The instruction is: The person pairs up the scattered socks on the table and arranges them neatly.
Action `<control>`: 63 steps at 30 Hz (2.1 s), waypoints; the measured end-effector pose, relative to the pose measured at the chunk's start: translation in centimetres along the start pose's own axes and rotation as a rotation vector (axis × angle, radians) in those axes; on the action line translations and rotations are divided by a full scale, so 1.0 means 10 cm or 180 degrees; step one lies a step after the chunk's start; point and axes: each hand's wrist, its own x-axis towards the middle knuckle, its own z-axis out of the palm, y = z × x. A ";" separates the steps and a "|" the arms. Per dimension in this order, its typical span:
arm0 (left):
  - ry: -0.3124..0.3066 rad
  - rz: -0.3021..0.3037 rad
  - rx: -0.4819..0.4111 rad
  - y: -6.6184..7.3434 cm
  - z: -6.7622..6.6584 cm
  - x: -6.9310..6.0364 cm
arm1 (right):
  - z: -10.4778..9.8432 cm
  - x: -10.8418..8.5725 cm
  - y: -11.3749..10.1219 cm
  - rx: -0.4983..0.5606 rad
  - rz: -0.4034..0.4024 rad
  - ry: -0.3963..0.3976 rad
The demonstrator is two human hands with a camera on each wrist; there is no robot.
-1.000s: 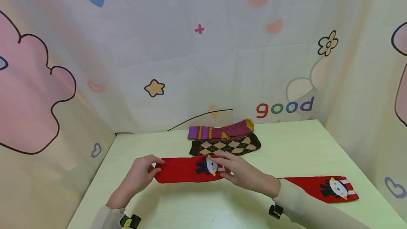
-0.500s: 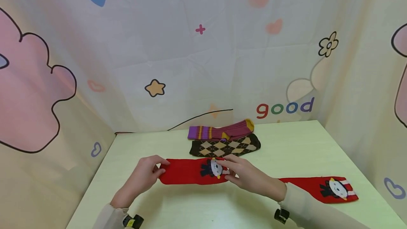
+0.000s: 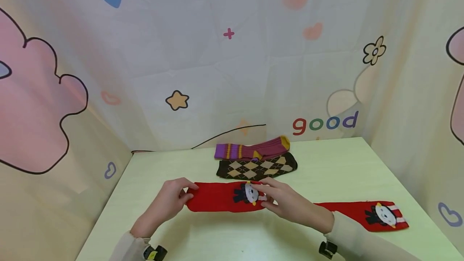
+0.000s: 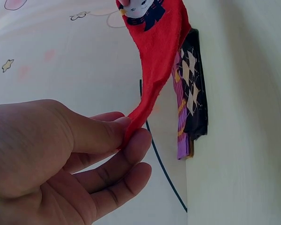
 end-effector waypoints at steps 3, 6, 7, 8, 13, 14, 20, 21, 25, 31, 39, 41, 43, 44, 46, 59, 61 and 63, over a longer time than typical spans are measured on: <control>-0.0005 0.0021 0.0009 0.00 0.02 0.00 | -0.01 -0.03 0.00 -0.0003 0.0040 -0.0008; -0.0008 0.0087 0.0034 0.01 0.05 0.01 | -0.01 -0.06 0.01 0.0039 0.0041 0.0007; -0.0012 0.0107 0.0035 0.02 0.06 0.01 | -0.01 -0.07 0.01 0.0050 0.0038 0.0018; -0.0018 0.0121 0.0029 0.02 0.06 0.01 | -0.01 -0.09 0.01 0.0064 0.0035 0.0028; -0.0041 0.0122 -0.0050 0.05 0.10 0.01 | -0.01 -0.15 0.03 0.0074 0.0026 0.0096; -0.0041 0.0122 -0.0070 0.05 0.10 0.01 | -0.01 -0.16 0.04 0.0082 0.0021 0.0111; -0.0037 0.0171 -0.0110 0.07 0.15 0.03 | -0.01 -0.22 0.08 0.0112 0.0065 0.0177; -0.0037 0.0177 -0.0102 0.07 0.16 0.04 | -0.02 -0.23 0.09 0.0116 0.0080 0.0182; -0.0057 0.0175 -0.0085 0.08 0.19 0.05 | -0.03 -0.27 0.10 0.0161 0.0140 0.0197; -0.0128 0.0156 -0.0177 0.11 0.26 0.07 | -0.03 -0.35 0.16 0.0166 0.0181 0.0274; -0.0215 0.0271 -0.0251 0.14 0.44 0.14 | -0.03 -0.49 0.25 0.0102 0.0269 0.0412; -0.0232 0.0304 -0.0266 0.15 0.48 0.14 | -0.03 -0.52 0.26 0.0128 0.0281 0.0401; -0.0244 0.0322 -0.0285 0.15 0.51 0.14 | -0.02 -0.54 0.28 0.0154 0.0304 0.0381; -0.0246 0.0327 -0.0296 0.15 0.52 0.14 | -0.02 -0.55 0.29 0.0168 0.0314 0.0373; -0.0242 0.0330 -0.0315 0.15 0.55 0.15 | -0.01 -0.57 0.31 0.0201 0.0339 0.0356; -0.0297 0.0292 -0.0451 0.16 0.73 0.15 | -0.01 -0.62 0.39 0.0218 0.0498 0.0250; -0.0315 0.0278 -0.0461 0.16 0.76 0.14 | -0.01 -0.63 0.40 0.0247 0.0525 0.0213; -0.0339 0.0274 -0.0464 0.16 0.79 0.14 | -0.01 -0.63 0.41 0.0276 0.0548 0.0183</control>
